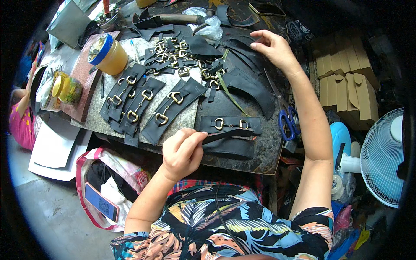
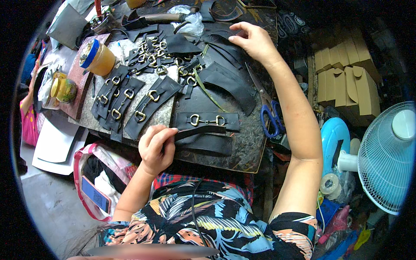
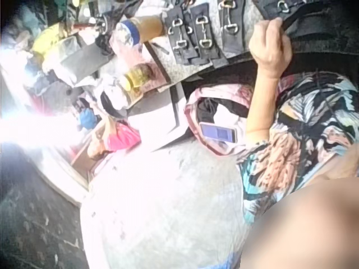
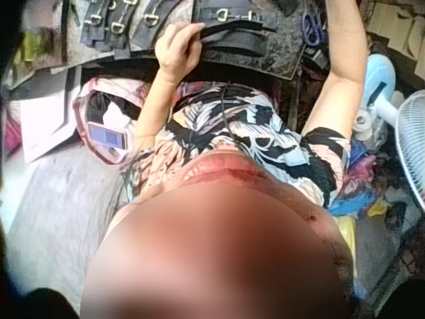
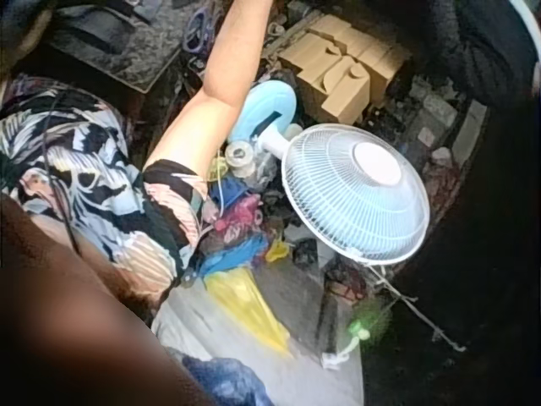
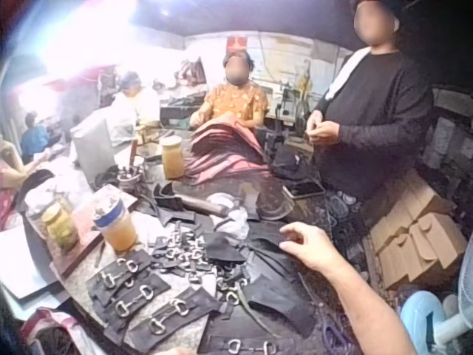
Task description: The person attaches metal D-rings to black leather straps using a small metal pin and a hammer. They repeatedly position the pin through the strap and D-ring, then strike the pin with the hammer to secure it. The person works on multiple straps, placing finished ones aside on the table.
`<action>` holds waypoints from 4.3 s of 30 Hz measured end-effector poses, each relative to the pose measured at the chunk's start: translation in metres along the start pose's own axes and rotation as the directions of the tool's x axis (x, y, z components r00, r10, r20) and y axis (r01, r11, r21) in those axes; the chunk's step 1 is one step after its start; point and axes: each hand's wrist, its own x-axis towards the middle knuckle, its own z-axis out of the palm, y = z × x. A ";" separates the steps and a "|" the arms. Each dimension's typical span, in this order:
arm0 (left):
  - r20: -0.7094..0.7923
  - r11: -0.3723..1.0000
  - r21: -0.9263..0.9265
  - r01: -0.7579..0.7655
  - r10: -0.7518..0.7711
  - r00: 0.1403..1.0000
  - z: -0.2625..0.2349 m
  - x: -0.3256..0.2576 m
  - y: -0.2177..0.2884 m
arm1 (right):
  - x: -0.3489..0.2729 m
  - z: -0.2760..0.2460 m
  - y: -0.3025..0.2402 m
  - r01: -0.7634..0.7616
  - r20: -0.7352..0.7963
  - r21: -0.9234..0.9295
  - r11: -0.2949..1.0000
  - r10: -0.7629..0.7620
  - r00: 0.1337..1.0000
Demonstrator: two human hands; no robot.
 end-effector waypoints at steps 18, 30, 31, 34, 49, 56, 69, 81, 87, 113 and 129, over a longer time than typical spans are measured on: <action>0.000 0.999 0.046 -0.018 0.019 1.000 0.001 0.001 0.000 | 0.011 0.001 0.002 -0.213 0.072 0.460 0.862 0.203 0.977; 0.000 0.999 0.045 -0.026 0.026 1.000 0.001 0.001 0.000 | 0.006 -0.016 -0.009 -0.062 -0.046 0.293 0.954 0.079 0.996; 0.000 0.999 0.039 -0.021 0.021 1.000 0.000 0.000 0.000 | 0.003 -0.013 -0.010 -0.018 -0.068 0.196 0.980 0.032 0.997; 0.022 0.998 0.016 0.053 -0.054 0.998 0.000 -0.002 0.003 | -0.003 -0.002 -0.012 0.013 0.117 0.021 1.000 -0.015 0.993; 0.008 0.999 0.032 -0.005 0.005 1.000 -0.001 -0.002 -0.001 | 0.081 0.027 0.027 0.216 -0.013 -0.732 0.646 -0.330 0.944; 0.003 0.999 0.032 0.006 -0.006 1.000 0.001 -0.002 -0.001 | 0.038 0.010 0.019 0.293 0.101 -0.739 0.606 -0.331 0.938; 0.007 0.999 0.050 0.010 -0.011 1.000 0.001 -0.002 -0.001 | -0.012 -0.007 0.028 0.230 -0.048 -0.654 0.721 -0.342 0.938; -0.013 1.000 0.018 -0.004 0.004 1.000 0.002 -0.001 -0.001 | -0.057 -0.038 -0.020 -0.058 0.074 0.495 0.867 0.025 0.997; -0.008 1.000 0.022 0.000 0.001 1.000 0.003 -0.001 0.000 | -0.079 -0.031 -0.029 -0.160 0.135 0.489 0.858 0.107 0.985; -0.010 0.999 0.035 0.011 -0.011 1.000 -0.001 -0.005 -0.003 | 0.110 0.034 0.008 0.149 -0.153 -0.540 0.828 -0.271 0.950; -0.052 0.997 -0.008 -0.074 0.073 0.996 0.002 -0.006 -0.005 | -0.158 -0.036 -0.095 0.172 -0.261 0.438 0.882 -0.058 0.964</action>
